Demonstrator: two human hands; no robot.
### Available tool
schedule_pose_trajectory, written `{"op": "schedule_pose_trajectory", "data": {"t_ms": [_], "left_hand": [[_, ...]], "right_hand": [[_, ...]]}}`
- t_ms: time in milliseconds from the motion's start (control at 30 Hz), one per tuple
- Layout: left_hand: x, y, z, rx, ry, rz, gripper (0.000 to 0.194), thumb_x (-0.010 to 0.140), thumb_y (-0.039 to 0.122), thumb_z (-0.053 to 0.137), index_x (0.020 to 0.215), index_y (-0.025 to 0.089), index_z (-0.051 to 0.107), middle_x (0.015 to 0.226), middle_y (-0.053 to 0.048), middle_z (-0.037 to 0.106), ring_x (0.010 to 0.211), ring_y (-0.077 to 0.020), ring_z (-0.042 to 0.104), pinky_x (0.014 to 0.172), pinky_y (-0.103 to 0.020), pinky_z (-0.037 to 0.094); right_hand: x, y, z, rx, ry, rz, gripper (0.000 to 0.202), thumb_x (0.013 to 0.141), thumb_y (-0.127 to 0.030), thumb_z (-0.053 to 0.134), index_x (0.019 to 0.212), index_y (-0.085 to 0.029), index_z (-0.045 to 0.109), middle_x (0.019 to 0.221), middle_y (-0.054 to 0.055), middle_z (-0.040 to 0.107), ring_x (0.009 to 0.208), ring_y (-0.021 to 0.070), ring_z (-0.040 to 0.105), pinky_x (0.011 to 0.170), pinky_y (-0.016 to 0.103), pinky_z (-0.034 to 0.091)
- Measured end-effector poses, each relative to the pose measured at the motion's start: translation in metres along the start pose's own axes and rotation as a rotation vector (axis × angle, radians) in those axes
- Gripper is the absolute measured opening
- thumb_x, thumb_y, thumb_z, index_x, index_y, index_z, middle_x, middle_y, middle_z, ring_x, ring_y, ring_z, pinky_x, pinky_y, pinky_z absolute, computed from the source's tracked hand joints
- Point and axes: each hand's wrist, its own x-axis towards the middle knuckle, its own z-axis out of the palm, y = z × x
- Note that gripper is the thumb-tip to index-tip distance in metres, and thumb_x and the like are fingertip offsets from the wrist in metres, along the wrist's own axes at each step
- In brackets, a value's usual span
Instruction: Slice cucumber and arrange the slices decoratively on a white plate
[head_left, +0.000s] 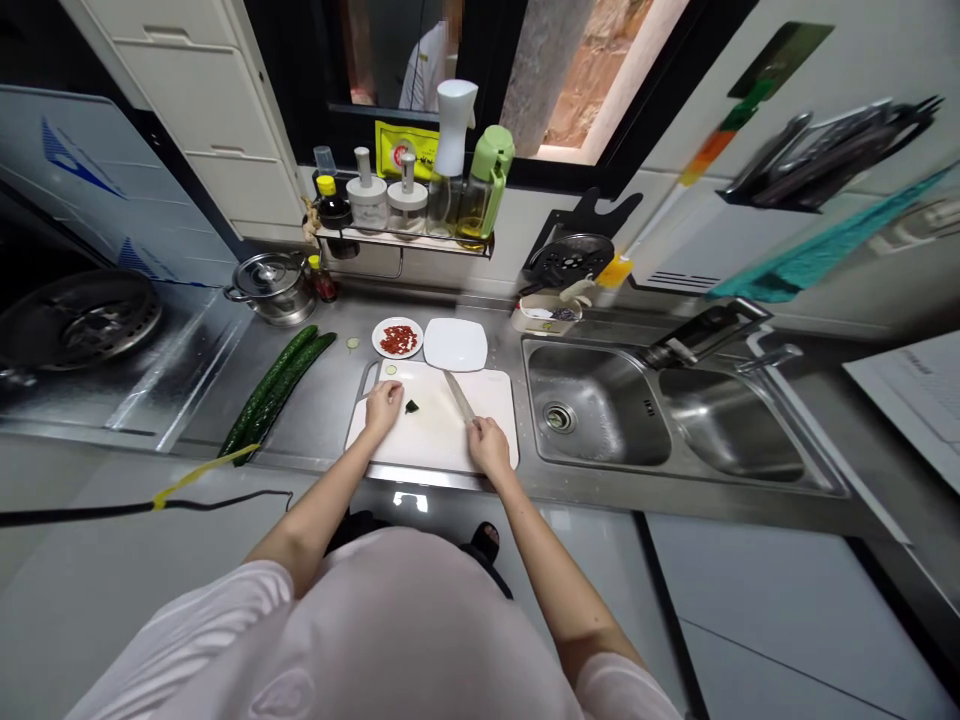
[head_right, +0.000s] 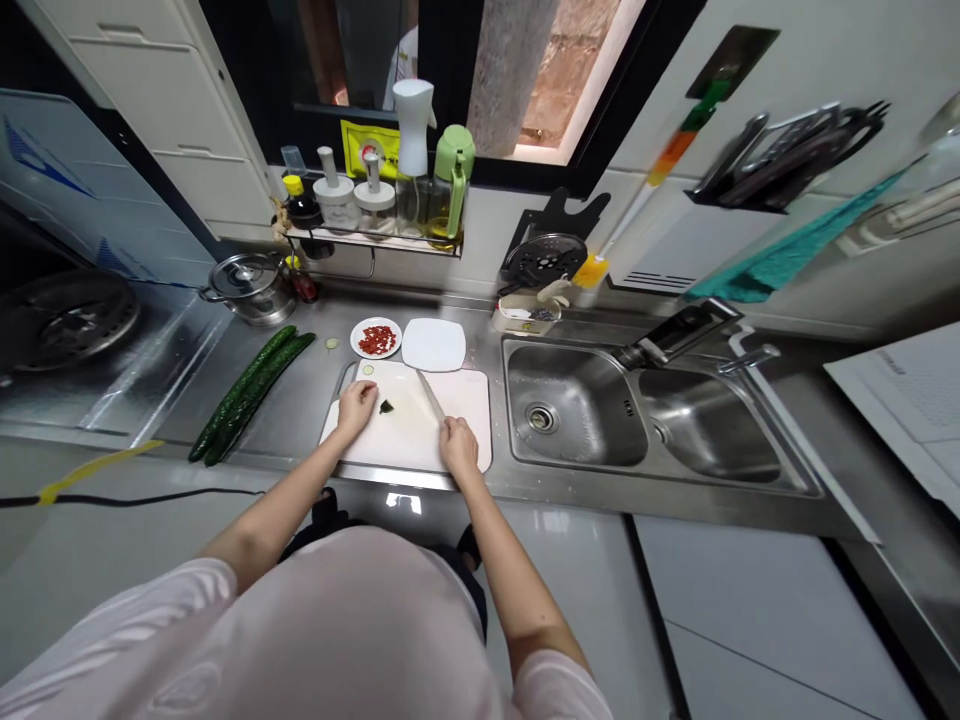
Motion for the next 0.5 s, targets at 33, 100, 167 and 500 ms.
{"op": "schedule_pose_trajectory", "data": {"t_ms": [33,100,167,500], "left_hand": [[-0.01,0.002,-0.001,-0.027,-0.006,0.017,0.019,0.087,0.026,0.052,0.094,0.018,0.067,0.094,-0.008,0.065,0.084,-0.0184,0.061,0.08,-0.031,0.047],[-0.025,0.005,-0.003,-0.055,-0.016,0.042,0.019,0.088,0.028,0.051,0.094,0.019,0.067,0.095,-0.007,0.066,0.088,-0.0184,0.061,0.079,-0.03,0.048],[-0.034,0.007,-0.005,-0.074,-0.023,0.059,0.02,0.089,0.029,0.05,0.095,0.02,0.067,0.096,-0.007,0.066,0.091,-0.0181,0.06,0.079,-0.03,0.049],[-0.036,0.016,-0.003,-0.087,-0.099,0.102,0.019,0.088,0.03,0.054,0.095,0.022,0.07,0.099,-0.006,0.069,0.096,-0.0166,0.062,0.091,-0.033,0.048]], "right_hand": [[0.002,-0.003,-0.002,0.004,-0.041,-0.03,0.032,0.097,-0.03,0.035,0.108,-0.016,0.062,0.098,0.007,0.062,0.09,0.0162,0.057,0.077,0.022,0.035],[0.004,-0.01,-0.005,0.008,-0.119,-0.105,0.029,0.097,-0.029,0.036,0.105,-0.016,0.062,0.096,0.007,0.064,0.09,0.016,0.058,0.077,0.022,0.035],[0.006,-0.019,-0.008,-0.01,-0.163,-0.14,0.029,0.097,-0.029,0.036,0.105,-0.015,0.06,0.098,0.008,0.065,0.091,0.0162,0.059,0.076,0.022,0.036],[0.007,-0.064,-0.017,-0.128,-0.285,-0.173,0.027,0.098,-0.025,0.033,0.114,-0.015,0.053,0.108,0.012,0.065,0.097,0.0203,0.062,0.079,0.027,0.041]]}}
